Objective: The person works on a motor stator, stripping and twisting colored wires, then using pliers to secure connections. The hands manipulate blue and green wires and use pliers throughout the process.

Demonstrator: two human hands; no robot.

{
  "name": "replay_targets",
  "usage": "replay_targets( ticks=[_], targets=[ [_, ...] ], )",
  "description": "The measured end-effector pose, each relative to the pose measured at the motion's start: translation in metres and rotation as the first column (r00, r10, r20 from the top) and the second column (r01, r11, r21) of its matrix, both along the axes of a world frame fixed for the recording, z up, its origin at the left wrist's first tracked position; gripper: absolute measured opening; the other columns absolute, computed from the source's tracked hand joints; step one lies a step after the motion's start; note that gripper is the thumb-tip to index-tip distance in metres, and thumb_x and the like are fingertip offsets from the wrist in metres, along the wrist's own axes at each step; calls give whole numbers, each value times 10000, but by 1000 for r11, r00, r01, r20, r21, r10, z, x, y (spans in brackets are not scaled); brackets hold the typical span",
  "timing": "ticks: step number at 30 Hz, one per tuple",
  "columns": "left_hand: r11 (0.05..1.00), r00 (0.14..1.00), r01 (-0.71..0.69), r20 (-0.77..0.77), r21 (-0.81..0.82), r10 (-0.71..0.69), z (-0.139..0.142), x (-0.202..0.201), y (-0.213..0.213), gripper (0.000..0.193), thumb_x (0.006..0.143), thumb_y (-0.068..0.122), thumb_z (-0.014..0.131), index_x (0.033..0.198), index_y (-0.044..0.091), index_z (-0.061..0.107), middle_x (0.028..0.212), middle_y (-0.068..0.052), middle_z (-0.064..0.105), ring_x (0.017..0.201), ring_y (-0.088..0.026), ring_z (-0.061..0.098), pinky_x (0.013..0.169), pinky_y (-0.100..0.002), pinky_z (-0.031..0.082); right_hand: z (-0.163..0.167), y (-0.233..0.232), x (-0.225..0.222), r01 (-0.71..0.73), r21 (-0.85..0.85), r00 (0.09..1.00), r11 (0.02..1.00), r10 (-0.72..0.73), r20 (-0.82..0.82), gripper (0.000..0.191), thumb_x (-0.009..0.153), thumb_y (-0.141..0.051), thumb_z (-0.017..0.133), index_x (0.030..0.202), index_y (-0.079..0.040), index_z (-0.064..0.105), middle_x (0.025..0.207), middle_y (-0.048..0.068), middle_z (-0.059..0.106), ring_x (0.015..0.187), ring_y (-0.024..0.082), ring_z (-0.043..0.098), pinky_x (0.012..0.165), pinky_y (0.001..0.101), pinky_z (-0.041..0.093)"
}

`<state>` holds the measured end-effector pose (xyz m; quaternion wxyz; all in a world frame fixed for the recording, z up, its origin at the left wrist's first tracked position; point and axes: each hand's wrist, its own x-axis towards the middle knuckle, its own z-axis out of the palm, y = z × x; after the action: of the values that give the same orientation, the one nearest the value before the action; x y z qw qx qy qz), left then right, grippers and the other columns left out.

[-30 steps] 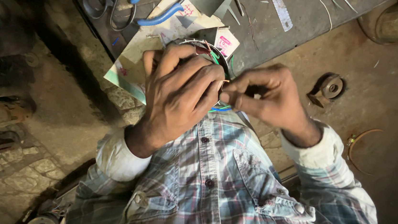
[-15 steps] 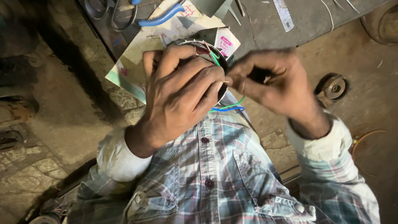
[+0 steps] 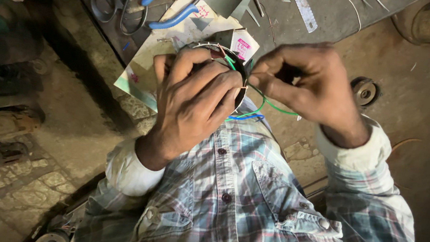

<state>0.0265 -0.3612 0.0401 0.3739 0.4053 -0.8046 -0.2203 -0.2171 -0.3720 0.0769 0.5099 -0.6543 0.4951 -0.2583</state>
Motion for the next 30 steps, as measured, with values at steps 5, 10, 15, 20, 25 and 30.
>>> replay_targets(
  ticks=[5,10,15,20,25,30],
  targets=[
    [1000,1000,-11,-8,-10,11,0,1,0,142,979,189,782,1094,150,706,1087,42,671,1170,-204,568,976,-436,312,-19,-3,10,-104,24,989,994,101,112,73,914,9,758,983,11,733,909,52,757,789,88,715,717,244,589],
    [1000,1000,-11,11,-11,11,0,1,0,152,967,203,782,1088,151,707,1076,35,669,1161,-213,566,966,-442,312,-7,22,13,-69,28,997,997,68,29,69,900,-6,789,941,-4,733,840,51,756,750,95,703,674,243,554],
    [1000,1000,7,11,-6,-7,0,1,-1,150,979,197,782,1103,152,710,1088,37,671,1160,-208,566,966,-444,308,7,12,2,-147,-164,986,975,132,-99,41,942,-5,741,982,-13,741,912,51,771,798,75,744,715,228,594],
    [1000,1000,10,-6,-3,-10,0,2,0,163,980,200,784,1114,142,711,1102,35,675,1162,-209,570,971,-443,312,-1,2,4,28,20,998,999,-27,-58,85,967,-46,781,990,11,722,812,18,695,713,25,578,596,204,444],
    [1000,1000,-13,0,-13,13,-2,0,1,155,987,208,786,1108,145,711,1090,43,681,1158,-202,577,965,-435,307,-19,5,11,-7,131,997,991,-4,82,102,947,-75,798,973,-8,725,838,-8,709,731,4,585,607,194,441],
    [1000,1000,-14,12,-16,15,-2,-1,1,138,968,200,786,1075,157,710,1062,42,682,1144,-208,574,951,-435,301,-16,24,14,-18,65,997,998,13,74,90,926,-77,814,926,-14,750,801,13,739,670,35,613,580,212,446]
  ],
)
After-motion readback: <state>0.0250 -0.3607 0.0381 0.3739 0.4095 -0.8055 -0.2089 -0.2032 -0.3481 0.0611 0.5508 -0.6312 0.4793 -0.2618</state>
